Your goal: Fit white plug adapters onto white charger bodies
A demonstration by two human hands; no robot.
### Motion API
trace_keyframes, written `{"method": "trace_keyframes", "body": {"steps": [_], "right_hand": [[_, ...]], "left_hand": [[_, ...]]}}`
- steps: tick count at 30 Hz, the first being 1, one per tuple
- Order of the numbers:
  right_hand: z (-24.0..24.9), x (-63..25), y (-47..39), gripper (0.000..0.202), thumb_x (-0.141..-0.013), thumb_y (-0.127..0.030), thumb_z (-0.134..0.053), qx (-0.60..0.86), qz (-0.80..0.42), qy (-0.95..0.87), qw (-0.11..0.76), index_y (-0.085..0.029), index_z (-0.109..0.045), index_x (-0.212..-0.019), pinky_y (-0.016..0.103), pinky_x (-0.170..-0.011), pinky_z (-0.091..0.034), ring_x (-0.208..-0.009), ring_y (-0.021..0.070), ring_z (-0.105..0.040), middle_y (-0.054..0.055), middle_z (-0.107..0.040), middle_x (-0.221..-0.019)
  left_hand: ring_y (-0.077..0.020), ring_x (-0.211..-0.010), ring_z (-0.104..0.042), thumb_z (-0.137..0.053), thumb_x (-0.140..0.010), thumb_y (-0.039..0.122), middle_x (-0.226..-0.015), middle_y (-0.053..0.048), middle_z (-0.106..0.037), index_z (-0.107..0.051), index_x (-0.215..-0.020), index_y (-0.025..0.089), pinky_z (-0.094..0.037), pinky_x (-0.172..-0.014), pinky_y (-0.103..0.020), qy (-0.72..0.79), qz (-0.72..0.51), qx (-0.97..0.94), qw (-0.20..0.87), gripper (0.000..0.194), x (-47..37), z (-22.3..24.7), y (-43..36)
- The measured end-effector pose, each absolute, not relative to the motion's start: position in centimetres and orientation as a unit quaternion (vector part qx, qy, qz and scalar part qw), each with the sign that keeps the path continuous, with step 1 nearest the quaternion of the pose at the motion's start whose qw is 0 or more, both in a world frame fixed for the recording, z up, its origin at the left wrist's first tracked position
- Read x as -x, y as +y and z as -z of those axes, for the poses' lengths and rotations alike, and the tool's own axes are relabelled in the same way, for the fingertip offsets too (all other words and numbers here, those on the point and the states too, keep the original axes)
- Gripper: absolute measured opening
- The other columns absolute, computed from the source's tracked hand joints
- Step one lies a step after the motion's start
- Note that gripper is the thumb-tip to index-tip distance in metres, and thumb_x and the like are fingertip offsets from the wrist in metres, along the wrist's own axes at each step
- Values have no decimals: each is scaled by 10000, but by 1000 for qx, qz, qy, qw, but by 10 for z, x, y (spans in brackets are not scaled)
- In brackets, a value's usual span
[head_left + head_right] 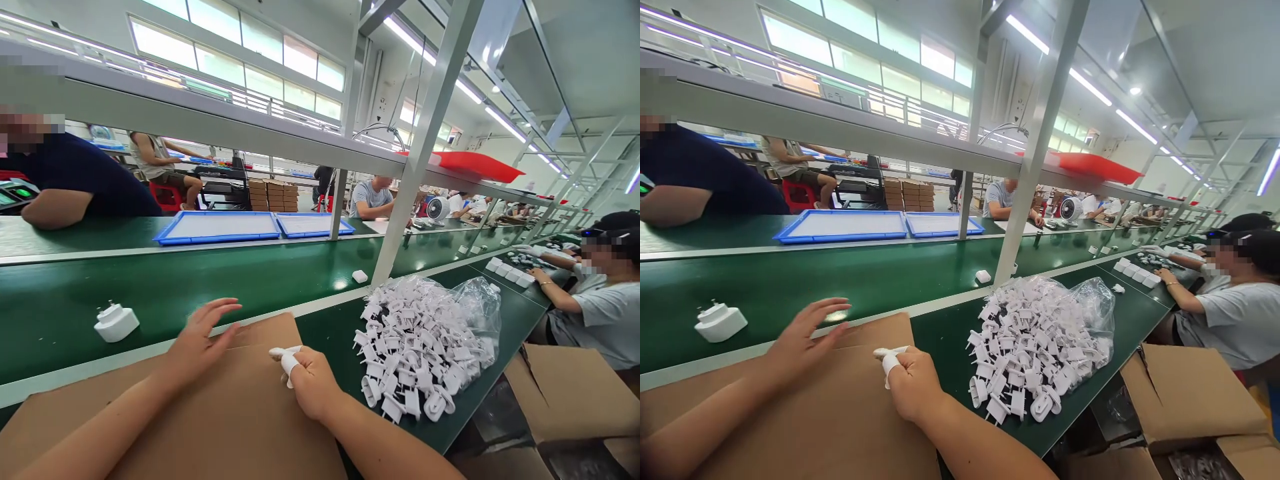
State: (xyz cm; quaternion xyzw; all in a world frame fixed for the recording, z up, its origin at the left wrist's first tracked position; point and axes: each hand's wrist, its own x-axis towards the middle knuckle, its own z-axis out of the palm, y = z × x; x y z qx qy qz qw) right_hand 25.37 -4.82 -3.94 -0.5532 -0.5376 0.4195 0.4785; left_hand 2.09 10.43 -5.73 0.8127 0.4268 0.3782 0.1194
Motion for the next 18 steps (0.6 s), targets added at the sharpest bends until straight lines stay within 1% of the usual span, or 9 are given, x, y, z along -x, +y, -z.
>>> {"method": "trace_keyframes", "body": {"steps": [2,4,5,7,9,10,14,16,18], "right_hand": [[40,-261,-44,487,-990,-404,-557,577,-363,-540,493,-218,-549,-540,306,-783,-503,-854,205,-675,52,-690,-836],[35,-274,-40,448,-1002,-417,-553,611,-292,-552,487,-216,-661,-615,324,-782,-520,-835,215,-672,62,-715,-869],[30,-281,-39,397,-1007,-405,-556,633,-251,-557,475,-217,-746,-713,339,-820,-535,-889,234,-688,74,-745,-933],[16,-298,-39,314,-1021,-364,-563,683,-170,-563,434,-227,-845,-1043,378,-970,-543,-1118,284,-695,105,-782,-1153],[2,-314,-40,402,-1034,-345,-579,751,-95,-546,358,-210,-763,-1365,434,-1127,-491,-1339,333,-619,149,-728,-1385],[-4,-320,-41,468,-1035,-355,-598,790,-67,-529,303,-180,-703,-1456,480,-1184,-451,-1408,367,-574,184,-682,-1463],[-17,-338,-41,615,-1023,-415,-644,891,-71,-442,74,-71,-597,-1530,705,-1233,-323,-1528,510,-419,295,-553,-1579],[-18,-341,-39,590,-1024,-371,-632,896,-102,-433,13,-70,-586,-1530,712,-1227,-328,-1557,504,-377,283,-532,-1606],[-17,-341,-39,560,-1011,-298,-630,886,-104,-451,-14,-97,-583,-1531,649,-1230,-360,-1573,465,-370,250,-525,-1625]], "left_hand": [[-340,-1449,-584,-477,-988,706,-1605,-93,-573,-682,-1403,284,-653,-1020,-415,398,-284,-859,153,627,-26,70,103],[-326,-1468,-581,-443,-995,744,-1662,-55,-535,-656,-1494,323,-580,-1159,-442,395,-205,-880,165,687,-28,76,102],[-321,-1469,-586,-421,-999,755,-1667,-44,-535,-647,-1519,331,-543,-1206,-450,400,-178,-883,168,708,-28,76,101],[-323,-1470,-590,-395,-996,777,-1668,-38,-539,-637,-1544,326,-532,-1217,-439,414,-155,-880,174,750,-28,74,101],[-333,-1470,-591,-388,-985,797,-1678,-34,-531,-639,-1548,323,-558,-1186,-423,424,-152,-876,175,778,-27,72,102],[-336,-1472,-588,-382,-982,804,-1681,-31,-527,-640,-1548,325,-559,-1183,-425,425,-154,-875,173,785,-26,73,103],[-334,-1494,-566,-352,-981,817,-1699,-10,-503,-619,-1567,349,-530,-1212,-439,426,-159,-875,168,796,-24,82,109],[-330,-1501,-559,-341,-976,825,-1701,-4,-499,-613,-1573,353,-530,-1212,-434,428,-157,-873,173,808,-24,83,109],[-335,-1494,-566,-337,-963,834,-1688,-15,-517,-628,-1563,338,-532,-1210,-436,430,-155,-872,176,831,-26,79,107]]}}
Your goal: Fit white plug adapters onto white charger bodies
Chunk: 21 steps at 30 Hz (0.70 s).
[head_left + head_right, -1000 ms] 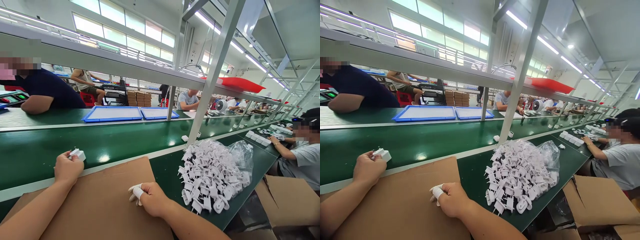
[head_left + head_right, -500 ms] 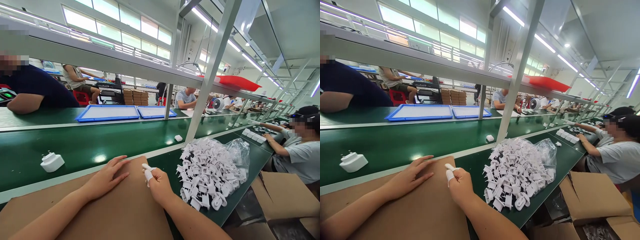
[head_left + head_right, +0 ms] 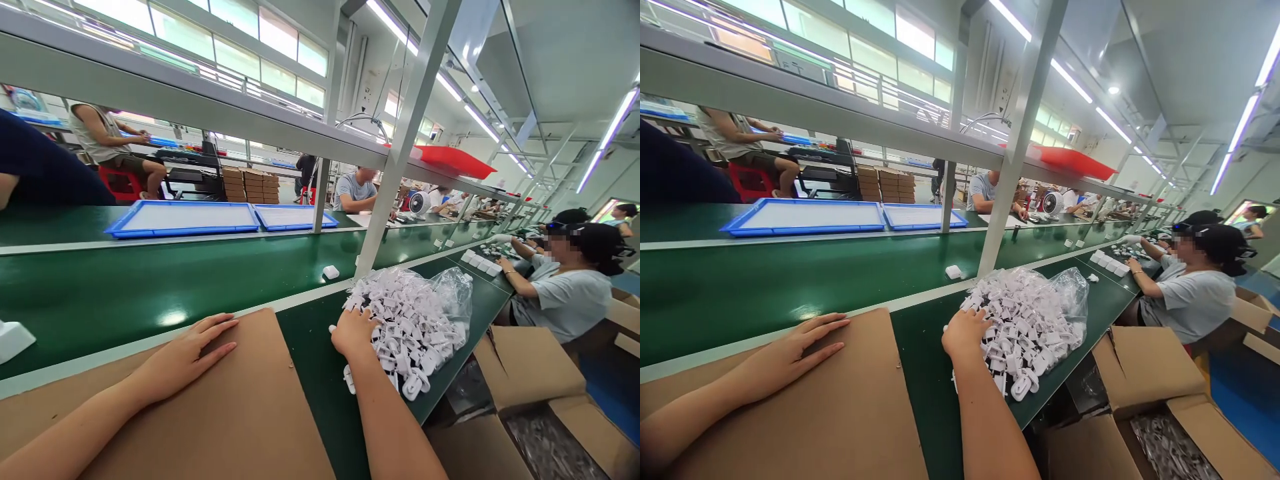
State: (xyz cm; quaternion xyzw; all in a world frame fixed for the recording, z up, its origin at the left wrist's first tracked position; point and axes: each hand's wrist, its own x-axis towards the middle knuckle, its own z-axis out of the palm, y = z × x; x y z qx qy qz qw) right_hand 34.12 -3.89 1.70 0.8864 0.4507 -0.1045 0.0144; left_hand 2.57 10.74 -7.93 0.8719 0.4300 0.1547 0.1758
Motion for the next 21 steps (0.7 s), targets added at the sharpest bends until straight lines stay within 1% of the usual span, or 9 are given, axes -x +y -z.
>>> {"method": "trace_keyframes", "body": {"steps": [3,6,8,11,14,15,17,19,21], "right_hand": [[-14,-336,-41,507,-982,-253,-648,-865,86,495,3,-162,-623,-1481,579,-1194,-414,-1550,428,-409,209,-552,-1610],[-11,-330,-44,422,-947,-262,-684,-839,64,539,-40,-209,-693,-1365,572,-1120,-461,-1464,422,-498,196,-634,-1509],[-9,-327,-45,378,-920,-241,-701,-824,50,561,-64,-220,-727,-1297,548,-1101,-461,-1401,402,-555,181,-688,-1428],[-7,-328,-43,269,-921,-174,-671,-809,41,580,-87,-218,-778,-1164,512,-1146,-397,-1324,346,-619,141,-765,-1281],[-5,-330,-41,228,-907,-116,-664,-806,55,582,-89,-210,-803,-1061,505,-1181,-343,-1283,322,-644,128,-795,-1181],[-4,-330,-41,254,-903,-111,-669,-807,55,581,-95,-210,-800,-1097,506,-1191,-334,-1292,320,-641,130,-790,-1206],[-2,-328,-42,362,-930,-147,-670,-799,39,587,-125,-214,-754,-1276,517,-1224,-315,-1344,319,-616,140,-756,-1327],[1,-324,-43,457,-985,-256,-673,-778,25,611,-146,-225,-662,-1440,538,-1249,-295,-1399,325,-581,147,-708,-1433],[2,-320,-45,501,-990,-326,-705,-756,33,642,-122,-241,-629,-1478,548,-1244,-297,-1388,332,-590,140,-705,-1440]], "left_hand": [[-355,-1465,-594,-361,-940,833,-1655,-39,-556,-668,-1530,317,-533,-1207,-457,431,-156,-871,179,842,-29,71,103],[-370,-1444,-613,-385,-932,819,-1645,-39,-571,-682,-1516,330,-547,-1192,-479,437,-169,-865,179,817,-30,70,103],[-372,-1508,-552,-397,-933,813,-1667,-32,-548,-646,-1553,333,-496,-1241,-501,434,-186,-865,168,823,-31,72,105],[-353,-1629,-380,-443,-931,810,-1697,-9,-505,-586,-1604,348,-377,-1321,-527,406,-201,-878,155,829,-30,77,108],[-347,-1644,-346,-446,-930,827,-1706,5,-483,-592,-1594,373,-349,-1329,-542,392,-176,-887,167,817,-30,79,110],[-349,-1640,-354,-439,-928,837,-1709,5,-475,-599,-1588,373,-352,-1327,-543,393,-169,-887,173,822,-30,79,111],[-357,-1624,-385,-446,-920,849,-1707,-1,-477,-616,-1574,367,-375,-1315,-538,397,-165,-885,181,830,-30,78,110],[-362,-1600,-428,-467,-913,848,-1690,-11,-505,-631,-1563,355,-401,-1303,-525,398,-169,-883,183,832,-30,76,109],[-356,-1583,-459,-467,-916,842,-1671,-22,-536,-640,-1558,333,-399,-1308,-515,395,-170,-884,181,837,-32,74,108]]}}
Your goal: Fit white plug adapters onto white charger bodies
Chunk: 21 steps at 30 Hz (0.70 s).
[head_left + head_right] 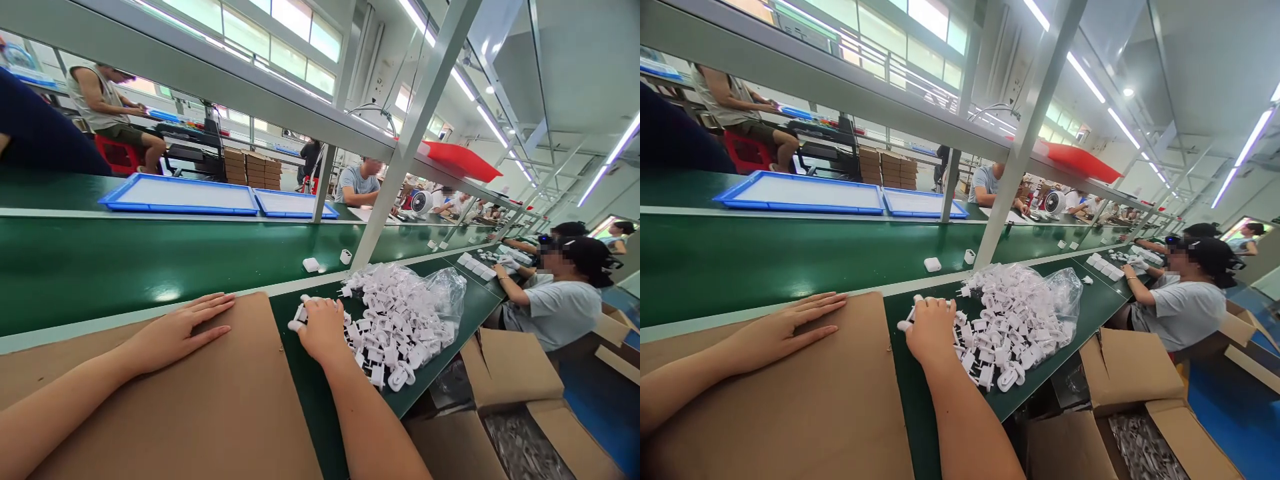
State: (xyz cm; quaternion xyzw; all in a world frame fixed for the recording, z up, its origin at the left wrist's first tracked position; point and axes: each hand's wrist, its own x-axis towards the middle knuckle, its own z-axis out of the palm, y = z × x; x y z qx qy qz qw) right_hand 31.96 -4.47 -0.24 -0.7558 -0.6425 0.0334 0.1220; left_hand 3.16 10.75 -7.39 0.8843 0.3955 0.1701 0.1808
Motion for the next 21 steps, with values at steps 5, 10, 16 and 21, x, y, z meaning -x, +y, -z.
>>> {"method": "trace_keyframes", "body": {"steps": [5,10,16,21], "right_hand": [[-7,-313,-47,378,-976,-100,-578,741,-64,-665,61,-204,-713,-1313,435,-1069,-429,-1211,286,-689,121,-765,-1253],[-6,-306,-47,435,-988,-166,-627,739,-59,-665,92,-156,-633,-1423,410,-1017,-477,-1217,306,-678,182,-668,-1380],[9,-304,-40,415,-926,-26,-634,718,-102,-680,104,-192,-648,-1306,367,-986,-495,-1236,281,-645,133,-678,-1325],[6,-305,-41,349,-889,-57,-650,686,-140,-675,234,-189,-652,-1212,341,-983,-528,-1142,232,-670,106,-663,-1296]], "left_hand": [[-347,-1540,-514,-464,-930,826,-1656,-34,-562,-648,-1547,307,-402,-1304,-510,402,-172,-881,181,827,-34,73,104],[-344,-1526,-509,-511,-909,779,-1602,-76,-618,-693,-1481,233,-367,-1314,-504,391,-177,-885,180,812,-41,63,102],[-340,-1500,-503,-495,-898,622,-1556,-119,-649,-715,-1409,165,-360,-1299,-480,433,-225,-858,163,720,-100,32,115],[-383,-1405,-582,-508,-959,550,-1442,-200,-708,-742,-1343,142,-469,-1185,-463,532,-218,-792,205,607,-178,26,153]]}}
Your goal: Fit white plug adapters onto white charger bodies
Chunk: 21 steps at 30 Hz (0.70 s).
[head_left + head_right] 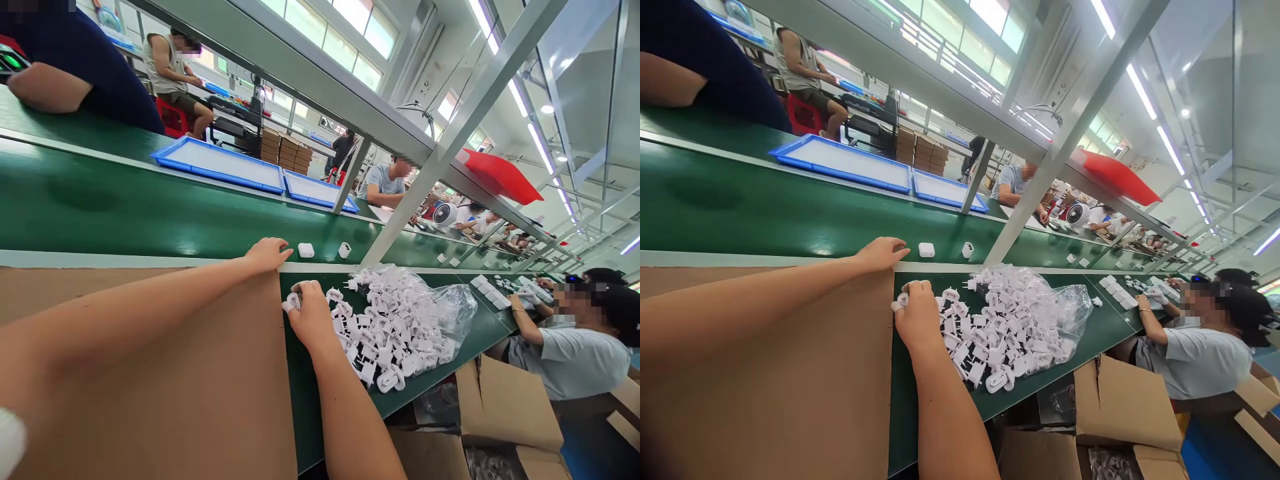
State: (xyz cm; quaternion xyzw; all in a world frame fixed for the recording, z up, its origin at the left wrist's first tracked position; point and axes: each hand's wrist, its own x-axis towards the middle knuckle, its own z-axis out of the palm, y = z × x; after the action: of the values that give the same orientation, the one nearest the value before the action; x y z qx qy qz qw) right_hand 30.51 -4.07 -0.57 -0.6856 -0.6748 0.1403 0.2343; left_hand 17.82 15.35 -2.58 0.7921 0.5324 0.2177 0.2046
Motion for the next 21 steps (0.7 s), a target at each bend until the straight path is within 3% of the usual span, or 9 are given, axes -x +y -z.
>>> {"method": "trace_keyframes", "body": {"steps": [4,6,8,11,15,18,21], "right_hand": [[2,-295,-48,221,-952,-170,-688,631,-201,-696,279,-208,-665,-1169,332,-975,-538,-1094,213,-679,48,-728,-1145],[3,-291,-51,196,-942,-219,-753,607,-200,-736,221,-222,-685,-1126,358,-981,-536,-1093,231,-676,45,-735,-1137],[5,-290,-53,250,-883,-240,-842,575,-200,-779,152,-222,-702,-1090,364,-968,-545,-1125,254,-666,56,-726,-1152],[10,-294,-53,398,-799,-128,-867,529,-217,-812,119,-217,-710,-1153,317,-936,-565,-1163,245,-660,61,-701,-1193],[12,-300,-51,357,-815,-5,-669,533,-199,-814,118,-217,-751,-1089,314,-907,-575,-1061,226,-690,57,-702,-1128],[10,-302,-49,395,-886,-51,-592,542,-246,-776,206,-233,-753,-1198,350,-1030,-563,-1144,232,-702,55,-747,-1202],[9,-303,-46,500,-913,-106,-533,551,-329,-689,337,-223,-701,-1370,357,-1061,-552,-1157,210,-703,52,-763,-1260]], "left_hand": [[-525,-1516,-408,-569,-934,661,-1555,-356,-550,-751,-1260,34,-412,-1194,-591,607,-229,-725,230,730,-221,28,178],[-542,-1539,-358,-636,-900,649,-1576,-370,-516,-765,-1202,37,-384,-1203,-605,619,-240,-707,244,694,-232,28,183],[-533,-1516,-396,-705,-857,616,-1489,-349,-600,-776,-1142,76,-387,-1194,-595,620,-253,-696,259,615,-236,28,182],[-470,-1381,-567,-776,-806,531,-1303,-251,-731,-745,-1186,147,-447,-1150,-567,602,-285,-688,288,541,-234,26,174],[-281,-1178,-707,-779,-772,337,-1282,-127,-758,-634,-1375,180,-559,-1072,-394,527,-349,-701,330,639,-216,23,151],[-243,-1145,-724,-740,-775,307,-1291,-122,-750,-590,-1445,156,-571,-1082,-370,488,-385,-703,346,704,-184,22,123],[-271,-1120,-738,-748,-771,416,-1232,-109,-770,-636,-1399,184,-585,-1092,-435,468,-410,-695,361,679,-140,25,87]]}}
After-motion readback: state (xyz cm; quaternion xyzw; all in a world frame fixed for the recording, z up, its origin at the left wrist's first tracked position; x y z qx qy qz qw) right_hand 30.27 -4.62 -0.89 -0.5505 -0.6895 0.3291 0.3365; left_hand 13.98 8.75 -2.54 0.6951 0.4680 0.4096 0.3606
